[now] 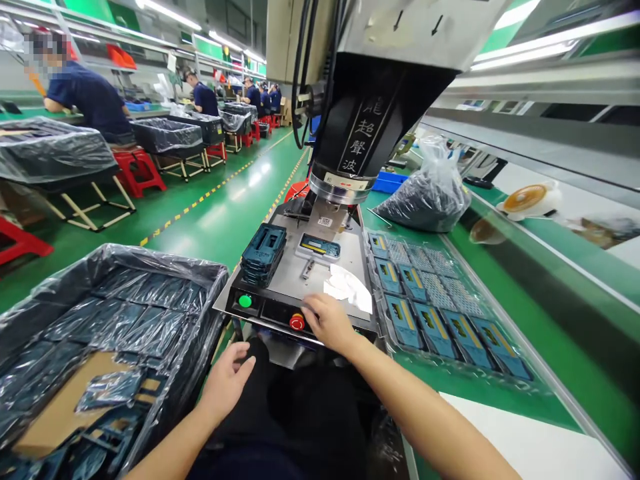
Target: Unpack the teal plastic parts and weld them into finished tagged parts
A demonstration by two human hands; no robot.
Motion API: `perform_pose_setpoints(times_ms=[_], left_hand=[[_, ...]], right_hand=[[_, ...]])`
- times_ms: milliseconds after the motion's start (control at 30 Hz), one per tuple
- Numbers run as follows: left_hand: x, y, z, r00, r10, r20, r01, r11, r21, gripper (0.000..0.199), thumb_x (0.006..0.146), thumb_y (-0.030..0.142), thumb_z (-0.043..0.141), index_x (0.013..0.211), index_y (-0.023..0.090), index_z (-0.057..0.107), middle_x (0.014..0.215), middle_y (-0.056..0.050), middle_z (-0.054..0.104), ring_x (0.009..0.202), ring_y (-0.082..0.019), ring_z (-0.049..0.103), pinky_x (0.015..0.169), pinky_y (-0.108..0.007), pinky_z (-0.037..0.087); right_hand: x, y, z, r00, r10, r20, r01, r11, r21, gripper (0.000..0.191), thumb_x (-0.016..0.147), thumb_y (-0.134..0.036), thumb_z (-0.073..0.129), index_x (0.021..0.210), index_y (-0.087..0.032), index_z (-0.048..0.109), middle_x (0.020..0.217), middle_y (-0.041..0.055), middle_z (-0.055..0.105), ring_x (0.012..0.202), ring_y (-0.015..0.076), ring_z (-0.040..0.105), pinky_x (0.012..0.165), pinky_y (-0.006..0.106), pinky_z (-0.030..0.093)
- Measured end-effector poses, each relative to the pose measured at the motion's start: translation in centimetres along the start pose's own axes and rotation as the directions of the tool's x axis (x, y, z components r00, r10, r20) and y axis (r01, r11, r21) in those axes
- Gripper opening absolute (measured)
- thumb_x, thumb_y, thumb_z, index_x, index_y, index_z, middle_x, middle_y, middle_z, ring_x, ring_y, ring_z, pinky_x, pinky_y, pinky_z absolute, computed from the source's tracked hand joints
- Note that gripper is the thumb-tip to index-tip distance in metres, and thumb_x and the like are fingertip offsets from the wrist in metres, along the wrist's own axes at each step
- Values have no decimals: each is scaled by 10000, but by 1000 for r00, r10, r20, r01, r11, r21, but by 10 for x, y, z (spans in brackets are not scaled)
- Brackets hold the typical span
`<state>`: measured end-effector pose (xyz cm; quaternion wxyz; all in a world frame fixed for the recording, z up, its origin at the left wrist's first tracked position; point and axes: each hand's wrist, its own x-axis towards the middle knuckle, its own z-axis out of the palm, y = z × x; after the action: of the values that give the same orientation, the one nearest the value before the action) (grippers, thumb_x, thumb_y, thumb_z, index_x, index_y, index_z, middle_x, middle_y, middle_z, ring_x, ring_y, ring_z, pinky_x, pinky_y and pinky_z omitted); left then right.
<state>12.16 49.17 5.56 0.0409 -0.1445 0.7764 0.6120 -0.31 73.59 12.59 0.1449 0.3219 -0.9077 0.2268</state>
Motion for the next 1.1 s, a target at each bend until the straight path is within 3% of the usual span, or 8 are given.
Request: perform_pose_setpoints(times_ms=[67,133,267,367,667,867,967,1100], left_hand=[[10,-1,-6,979,203,-18,-191,947,257,449,798,454,588,1155,181,612,1381,-139,536,1305,-291,484,1111,-442,367],[19,0,-11,948,318,22,-292,841,455,476,831,422,549,1230,165,587,1485,-139,435,1380,-288,404,1167,-435,306],[40,6,-12,919,376,114,-355,669,653,530,853,403,509,1307,131,542,1574,-145,301,1461,-306,271,1193,-443,270],[55,7,-7,913,378,153,-365,590,720,578,854,402,506,1346,99,510,1601,-162,231,1486,-332,192,1195,-462,252],[67,11,0,926,304,224,-359,525,772,629,848,414,517,1362,52,491,1615,-202,140,1481,-375,177,1171,-486,277],[55,4,7,918,380,117,-344,611,713,491,890,415,460,1267,119,560,1433,-175,448,1373,-285,404,1170,-397,309],[47,-15,18,934,294,203,-348,619,704,502,887,420,450,1254,101,576,1402,-187,476,1349,-282,430,1169,-379,304],[35,-55,31,948,-55,313,-230,562,795,692,804,404,559,1407,77,467,1532,-222,342,1450,-334,283,1168,-459,272]], right_hand=[[-22,-10,-4,995,88,43,-89,996,23,268,970,-320,441,916,-217,682,860,63,697,811,185,637,757,297,476],[-42,-11,-7,973,220,68,-222,975,14,303,969,-358,435,854,-227,683,792,48,698,744,179,640,696,283,453],[-75,4,-8,891,451,55,-451,892,-17,338,945,-389,449,747,-226,668,743,43,707,683,189,644,629,287,412],[-93,20,-2,847,532,2,-531,847,-32,349,940,-382,442,706,-226,647,710,40,697,658,195,634,614,294,395],[-111,37,19,835,528,-156,-530,847,36,368,950,-397,387,752,-207,632,739,70,675,738,214,617,693,311,422],[-112,28,17,781,604,-160,-577,795,186,426,931,-492,433,645,-225,602,608,17,624,560,155,551,571,274,370],[-112,25,19,776,612,-154,-579,787,213,468,918,-523,447,573,-223,547,532,-6,550,498,131,485,534,258,334],[-112,25,21,790,593,-157,-558,801,219,503,915,-538,442,528,-220,485,498,-15,490,476,118,433,520,255,315]])
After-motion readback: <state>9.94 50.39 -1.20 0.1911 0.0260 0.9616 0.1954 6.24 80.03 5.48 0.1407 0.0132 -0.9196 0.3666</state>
